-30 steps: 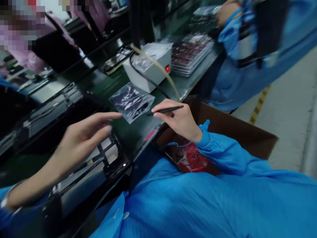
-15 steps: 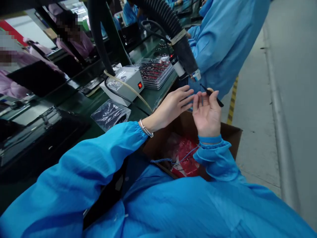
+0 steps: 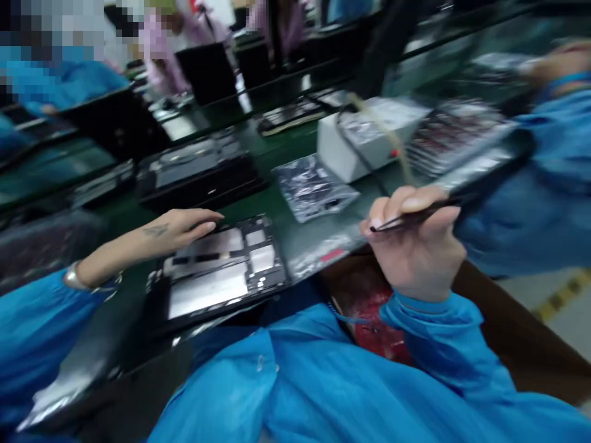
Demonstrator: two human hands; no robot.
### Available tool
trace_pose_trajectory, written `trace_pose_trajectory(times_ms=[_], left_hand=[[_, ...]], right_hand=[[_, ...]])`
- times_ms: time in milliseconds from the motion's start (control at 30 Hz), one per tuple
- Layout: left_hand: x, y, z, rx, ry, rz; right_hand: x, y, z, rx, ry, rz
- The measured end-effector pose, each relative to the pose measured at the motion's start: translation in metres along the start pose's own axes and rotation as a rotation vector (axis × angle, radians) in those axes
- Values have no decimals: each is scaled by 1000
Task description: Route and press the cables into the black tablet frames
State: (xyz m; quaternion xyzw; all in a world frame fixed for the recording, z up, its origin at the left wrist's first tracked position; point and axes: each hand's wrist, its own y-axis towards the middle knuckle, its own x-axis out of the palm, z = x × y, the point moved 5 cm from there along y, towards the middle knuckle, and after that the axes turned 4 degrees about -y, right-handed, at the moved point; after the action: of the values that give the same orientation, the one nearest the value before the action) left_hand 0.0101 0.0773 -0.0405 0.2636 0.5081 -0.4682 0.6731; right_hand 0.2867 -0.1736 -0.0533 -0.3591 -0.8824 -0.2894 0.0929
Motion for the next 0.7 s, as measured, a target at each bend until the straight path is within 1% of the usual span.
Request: trace_pose_trajectory(times_ms=[33,67,100,167,200,233,267,333,400,433,500,567,700], left_hand=[[5,-17,-14,-37,49,-33],[10,-31,-23,-55,64,-47],[16,-41,-27,-60,55,-30],[25,-52,-30,-67,6,56],[29,-55,-29,-65,-17,102],[33,-57,-29,-65,-37,136],[36,-59,-28,-66,-53,158],[43,-62,-27,-72,-76,173],[46,-66,-27,-88,-89,170],[47,-67,-27,-90,-93,167],[46,-69,-27,-84,-97,168],[44,-69,-26,-81,-105,165],[40,-69,-23,-88,-125,181]], right_hand=[[33,7,3,15,-2,-113],[64,13,7,26,-4,-223],[95,18,15,42,-13,-334],[149,22,37,74,-53,-527],[171,22,51,83,-98,-605],[188,21,65,87,-164,-669],[201,19,80,85,-244,-723],[214,16,106,82,-405,-809],[214,14,123,90,-525,-867],[212,13,129,94,-559,-881],[206,12,133,111,-597,-890],[203,10,131,112,-623,-896],[207,7,122,46,-702,-924]])
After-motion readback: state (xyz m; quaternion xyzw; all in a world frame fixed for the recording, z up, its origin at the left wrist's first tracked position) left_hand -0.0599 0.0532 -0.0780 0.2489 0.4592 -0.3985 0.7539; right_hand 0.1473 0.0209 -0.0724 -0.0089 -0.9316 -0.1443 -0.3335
